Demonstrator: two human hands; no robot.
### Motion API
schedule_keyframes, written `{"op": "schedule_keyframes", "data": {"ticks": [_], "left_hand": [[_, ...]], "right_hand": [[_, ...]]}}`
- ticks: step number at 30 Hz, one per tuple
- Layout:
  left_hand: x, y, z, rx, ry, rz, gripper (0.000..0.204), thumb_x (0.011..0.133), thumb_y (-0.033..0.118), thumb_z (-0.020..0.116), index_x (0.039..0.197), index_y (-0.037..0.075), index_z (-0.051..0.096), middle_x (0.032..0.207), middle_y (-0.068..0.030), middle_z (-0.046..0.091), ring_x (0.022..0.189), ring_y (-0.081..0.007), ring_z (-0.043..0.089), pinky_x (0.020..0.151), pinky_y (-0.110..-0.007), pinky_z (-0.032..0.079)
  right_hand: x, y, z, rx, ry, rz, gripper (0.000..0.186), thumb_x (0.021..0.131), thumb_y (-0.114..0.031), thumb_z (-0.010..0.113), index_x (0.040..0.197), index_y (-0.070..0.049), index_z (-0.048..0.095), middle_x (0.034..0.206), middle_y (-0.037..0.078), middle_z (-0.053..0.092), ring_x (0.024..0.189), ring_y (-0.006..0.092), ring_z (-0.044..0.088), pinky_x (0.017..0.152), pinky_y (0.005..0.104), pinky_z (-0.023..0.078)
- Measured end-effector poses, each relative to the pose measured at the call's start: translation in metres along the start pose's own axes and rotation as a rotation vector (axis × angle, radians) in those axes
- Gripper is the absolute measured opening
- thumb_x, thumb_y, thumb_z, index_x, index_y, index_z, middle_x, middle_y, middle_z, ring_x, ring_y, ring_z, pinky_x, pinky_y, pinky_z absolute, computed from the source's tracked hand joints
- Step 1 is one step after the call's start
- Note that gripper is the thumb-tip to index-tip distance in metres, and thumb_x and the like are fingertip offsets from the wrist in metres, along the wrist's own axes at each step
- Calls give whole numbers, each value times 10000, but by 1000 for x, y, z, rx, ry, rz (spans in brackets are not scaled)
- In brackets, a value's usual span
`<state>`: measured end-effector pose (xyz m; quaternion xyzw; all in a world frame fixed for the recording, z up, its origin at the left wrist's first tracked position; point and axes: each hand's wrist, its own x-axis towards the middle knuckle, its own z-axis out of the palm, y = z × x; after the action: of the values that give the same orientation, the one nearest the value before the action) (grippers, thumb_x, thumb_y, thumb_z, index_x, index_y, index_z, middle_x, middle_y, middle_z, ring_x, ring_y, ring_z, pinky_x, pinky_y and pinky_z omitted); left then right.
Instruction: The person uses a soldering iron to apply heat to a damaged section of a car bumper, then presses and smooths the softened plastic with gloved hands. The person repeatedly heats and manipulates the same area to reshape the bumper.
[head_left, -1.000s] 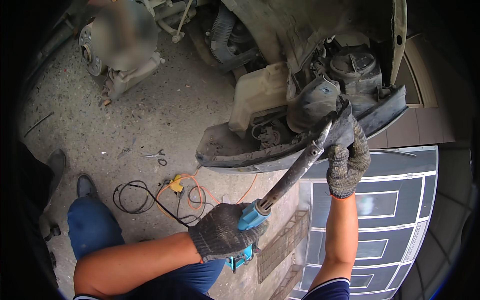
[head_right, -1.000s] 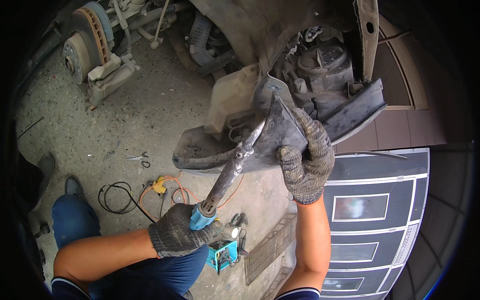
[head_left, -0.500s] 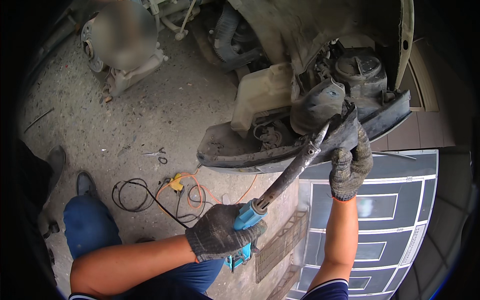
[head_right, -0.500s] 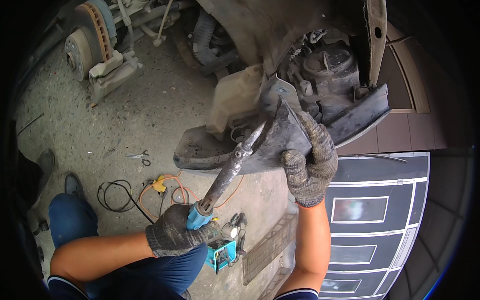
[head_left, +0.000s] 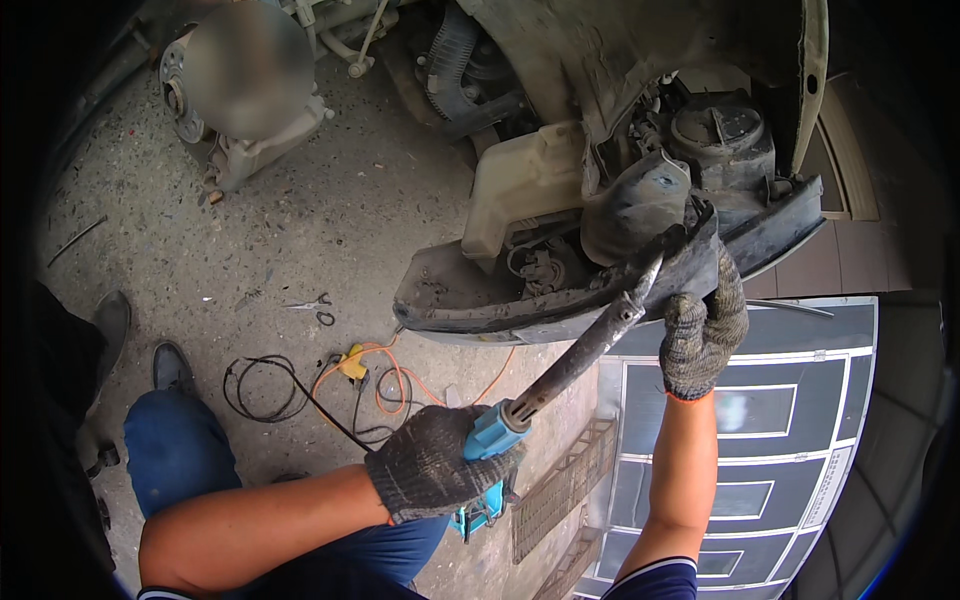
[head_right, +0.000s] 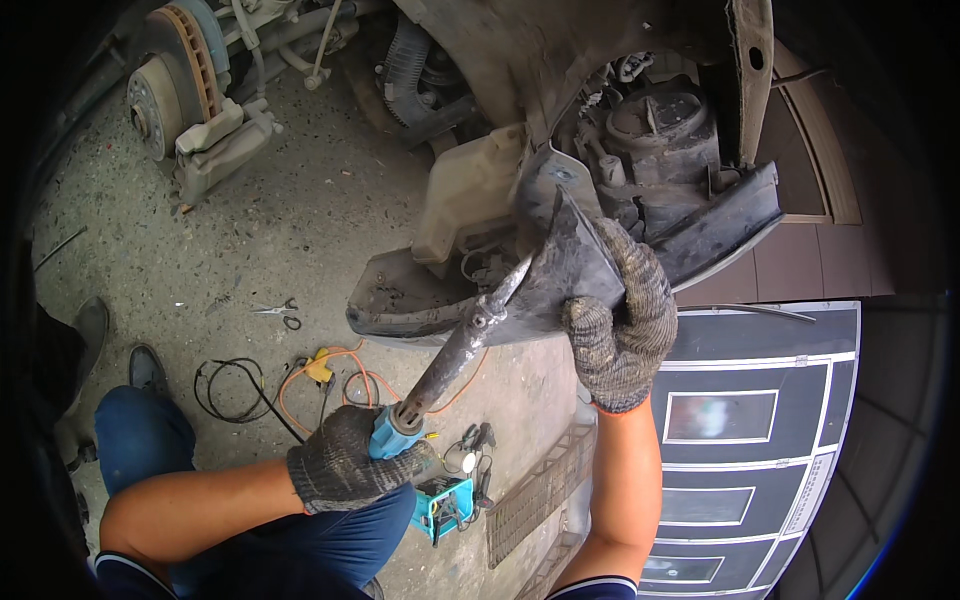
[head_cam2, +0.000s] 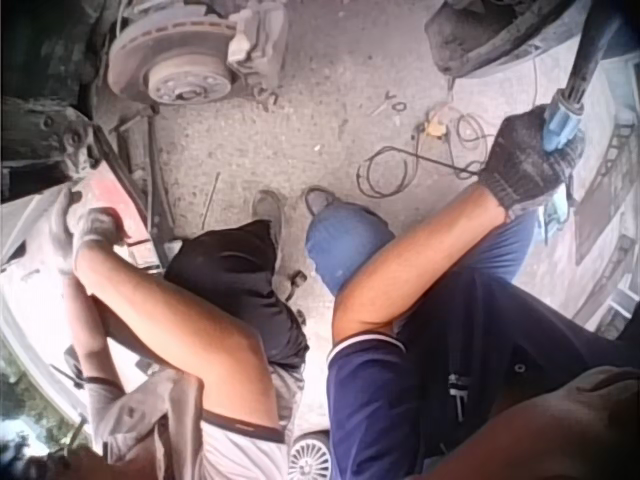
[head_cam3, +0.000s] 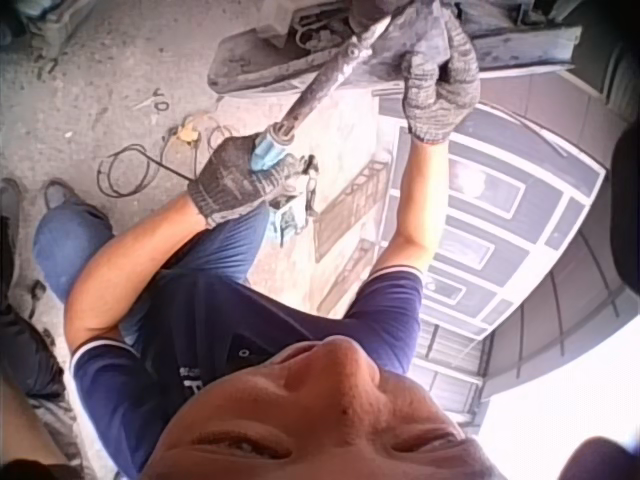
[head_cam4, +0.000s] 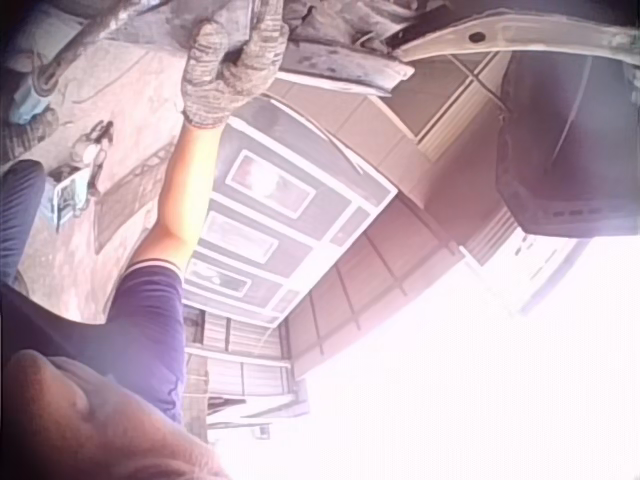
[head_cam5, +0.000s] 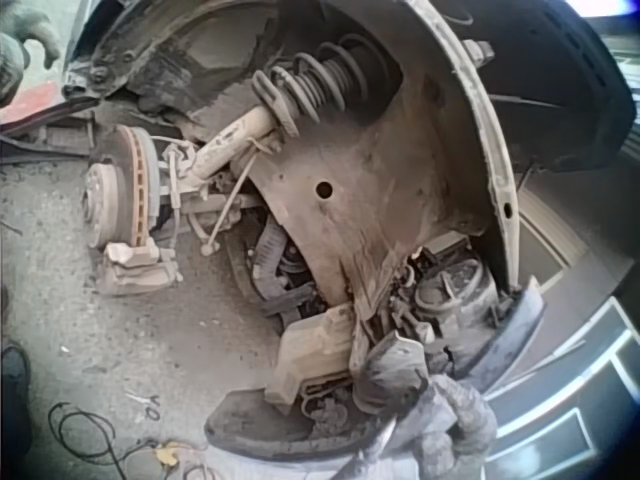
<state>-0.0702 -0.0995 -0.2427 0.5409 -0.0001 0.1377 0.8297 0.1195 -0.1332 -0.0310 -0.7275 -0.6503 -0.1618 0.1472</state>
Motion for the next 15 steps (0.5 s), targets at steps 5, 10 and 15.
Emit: {"op": "schedule_keyframes", "data": {"ticks": [5, 10, 15], "left_hand": [[0, 8, -2, -30, -22, -11, 273, 873, 321, 633, 954, 60, 644, 771, -129, 683, 724, -290, 679, 682, -384, 520], [0, 10, -1, -62, -55, -21, 253, 877, 307, 625, 947, 64, 635, 778, -122, 683, 729, -278, 677, 691, -377, 517], [-1, 12, -3, -41, -86, -32, 262, 885, 315, 620, 938, 59, 630, 782, -118, 683, 737, -259, 680, 698, -371, 519]], "right_hand": [[3, -2, 2, 6, -5, -27, 489, 815, -257, 706, 1189, 41, 602, 1164, 175, 654, 1077, 300, 624, 970, 381, 438], [2, 1, 1, 4, -2, -55, 482, 813, -249, 707, 1189, 34, 603, 1170, 176, 652, 1075, 303, 625, 971, 383, 437], [-1, 1, 0, 27, 3, -47, 482, 809, -251, 715, 1188, 25, 604, 1176, 175, 651, 1076, 303, 625, 978, 385, 432]]}}
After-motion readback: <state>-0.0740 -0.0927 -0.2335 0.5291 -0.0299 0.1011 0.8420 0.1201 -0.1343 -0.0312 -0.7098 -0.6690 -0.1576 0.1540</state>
